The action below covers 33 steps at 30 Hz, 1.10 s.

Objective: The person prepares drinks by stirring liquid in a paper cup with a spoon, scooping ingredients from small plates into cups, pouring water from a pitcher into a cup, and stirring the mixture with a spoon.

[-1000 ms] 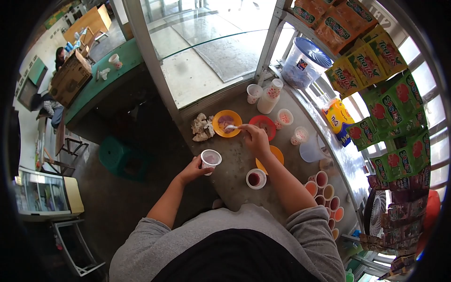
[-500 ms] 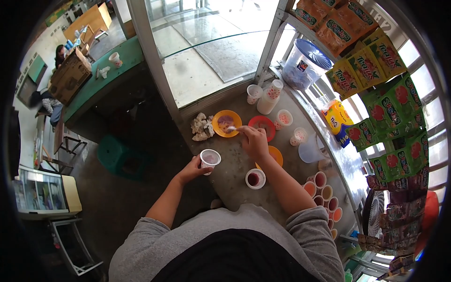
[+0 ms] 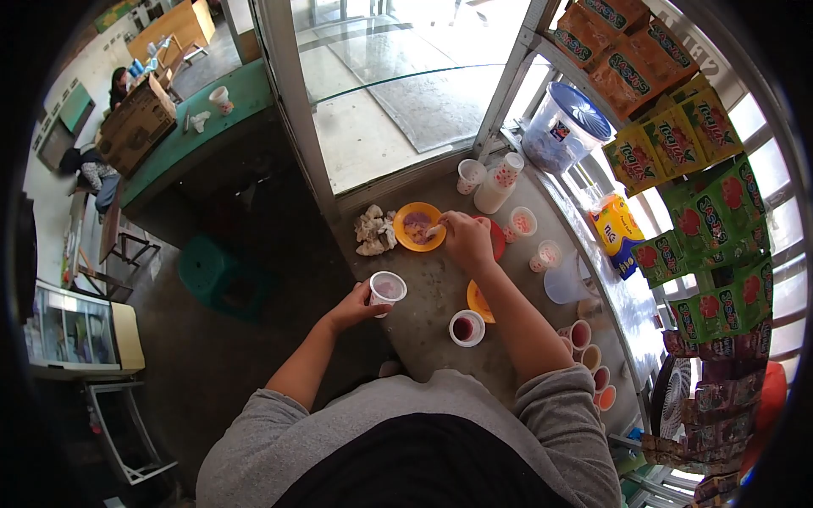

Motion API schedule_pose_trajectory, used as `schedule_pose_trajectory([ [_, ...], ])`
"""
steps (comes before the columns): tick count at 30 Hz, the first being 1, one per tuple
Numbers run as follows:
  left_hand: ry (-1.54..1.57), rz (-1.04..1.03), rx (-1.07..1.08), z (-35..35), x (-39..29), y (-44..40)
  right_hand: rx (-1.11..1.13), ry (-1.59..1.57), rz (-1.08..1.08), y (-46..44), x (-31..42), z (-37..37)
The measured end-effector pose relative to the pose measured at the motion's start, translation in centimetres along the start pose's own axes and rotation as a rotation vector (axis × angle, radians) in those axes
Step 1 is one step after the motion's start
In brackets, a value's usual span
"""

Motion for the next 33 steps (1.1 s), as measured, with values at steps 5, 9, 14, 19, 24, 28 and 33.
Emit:
schedule_pose_trajectory([
  [5, -0.011, -0.006, -0.028, -0.1, -0.5, 0.3, 0.013, -0.248, -0.172, -2.3, -3.9, -2.3],
  [9, 0.021, 0.003, -0.017, -0.1, -0.2, 0.2, 0.128, -0.413, -0.378, -2.6, -7.2, -5.1],
  [14, 0.034, -0.006, -0.011, 0.0, 0.1, 0.0, 0.111, -0.508, -0.437, -1.9, -7.0, -5.2],
  [19, 0.058, 0.006, 0.015, 0.1, 1.2, -0.4, -0.001, -0.560, -0.524, -2.1, -7.2, -5.2],
  [24, 0.034, -0.019, -0.004, 0.0, 0.6, -0.1, 0.062, -0.580, -0.487, -2.2, -8.4, -7.1],
  [28, 0.029, -0.001, -0.014, -0.1, 0.0, 0.2, 0.129, -0.661, -0.440, -2.5, -9.2, -7.6],
  [33, 0.029, 0.005, -0.008, -0.2, 0.2, -0.1, 0.170, -0.663, -0.449, -2.9, -9.4, -7.9],
])
Point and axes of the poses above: each hand's wrist, its own y-axis away from the middle knuckle, its own z-axis out of the back of the hand, x = y × z, the point moved 6 cm from there along -y, towards the middle knuckle, and after that the axes turned 15 degrees about y, right-handed, at the moved point
